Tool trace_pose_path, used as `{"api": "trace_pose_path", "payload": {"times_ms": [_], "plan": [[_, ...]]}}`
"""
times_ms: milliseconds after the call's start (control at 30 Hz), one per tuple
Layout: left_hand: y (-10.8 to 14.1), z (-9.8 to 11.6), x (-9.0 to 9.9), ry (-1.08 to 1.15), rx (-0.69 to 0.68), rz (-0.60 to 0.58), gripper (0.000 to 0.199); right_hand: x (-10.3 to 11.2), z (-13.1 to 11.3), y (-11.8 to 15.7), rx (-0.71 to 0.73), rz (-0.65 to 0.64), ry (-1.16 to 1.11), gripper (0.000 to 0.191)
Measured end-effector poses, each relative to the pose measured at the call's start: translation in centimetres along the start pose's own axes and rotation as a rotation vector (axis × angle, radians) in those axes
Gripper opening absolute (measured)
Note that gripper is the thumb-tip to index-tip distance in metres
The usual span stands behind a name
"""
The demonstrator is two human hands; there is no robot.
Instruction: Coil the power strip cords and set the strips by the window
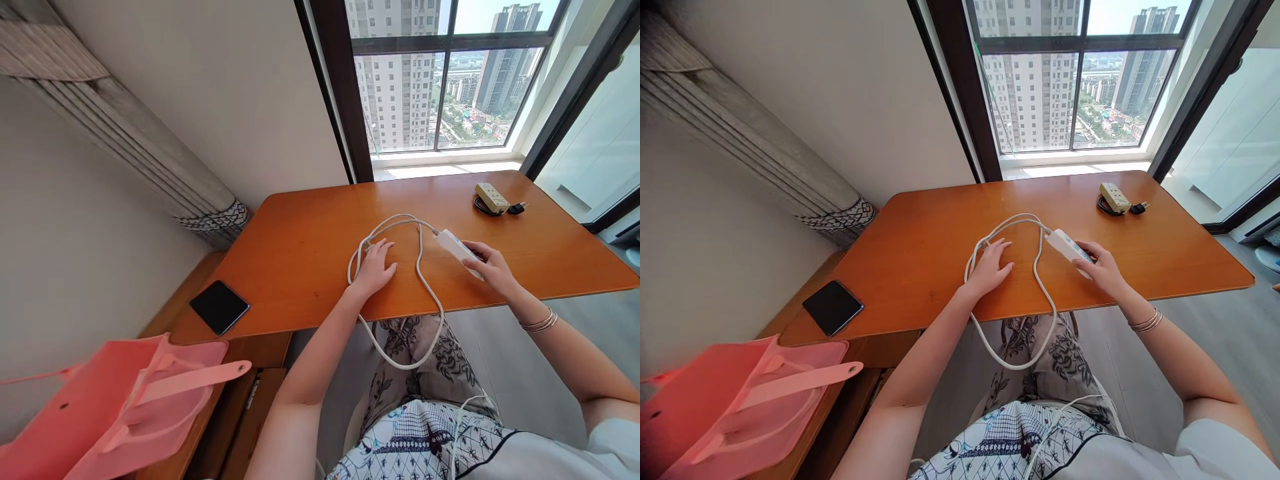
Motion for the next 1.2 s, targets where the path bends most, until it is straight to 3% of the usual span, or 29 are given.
{"api": "trace_pose_path", "payload": {"times_ms": [133,233,333,467,533,667,767,867,1000,1067,1200], "plan": [[-0.9,-1.4,3.2,-0.086,-0.024,0.026,0.044,0.9,-0.3,-0.5,-0.163,0.120,-0.495,0.037],[-1.9,-3.6,6.4,-0.099,0.061,0.081,0.041,1.8,-0.9,-0.9,-0.182,0.215,-0.754,0.033],[-2.6,-5.7,9.1,-0.079,0.156,0.200,0.040,2.2,-1.4,-1.0,-0.156,0.266,-0.854,0.033],[-3.0,-7.1,10.6,-0.054,0.245,0.375,0.034,1.2,-1.9,-0.8,-0.108,0.210,-0.803,0.033],[-3.1,-7.2,10.5,0.005,0.309,0.403,0.028,0.4,-2.0,-0.7,-0.093,0.174,-0.714,0.032],[-3.0,-6.1,8.9,0.147,0.331,0.275,0.019,-0.7,-2.1,-0.6,-0.051,0.089,-0.496,0.035],[-2.8,-3.6,7.8,0.204,0.178,0.248,0.027,-0.9,-2.3,-0.4,-0.001,0.028,-0.376,0.043],[-2.7,-0.3,7.2,0.200,-0.001,0.216,0.049,-1.0,-2.4,0.1,0.029,-0.026,-0.337,0.057],[-3.5,2.6,6.5,0.213,-0.132,0.095,0.071,-1.0,-2.8,0.9,0.096,-0.070,-0.354,0.068],[-4.1,2.3,5.8,0.250,-0.114,0.006,0.061,-0.5,-2.9,1.0,0.135,-0.022,-0.382,0.067],[-5.0,-0.2,4.1,0.294,0.010,-0.231,0.031,0.9,-3.3,0.4,0.218,0.144,-0.355,0.067]]}}
Point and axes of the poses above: each hand's wrist, its own y-axis away from the middle knuckle, its own x-axis out of the back of the hand, z = x × y, the point moved 3 cm from there along -y, towards the middle knuckle, and after that the axes turned 2 degrees about x, right-handed, at the moved point
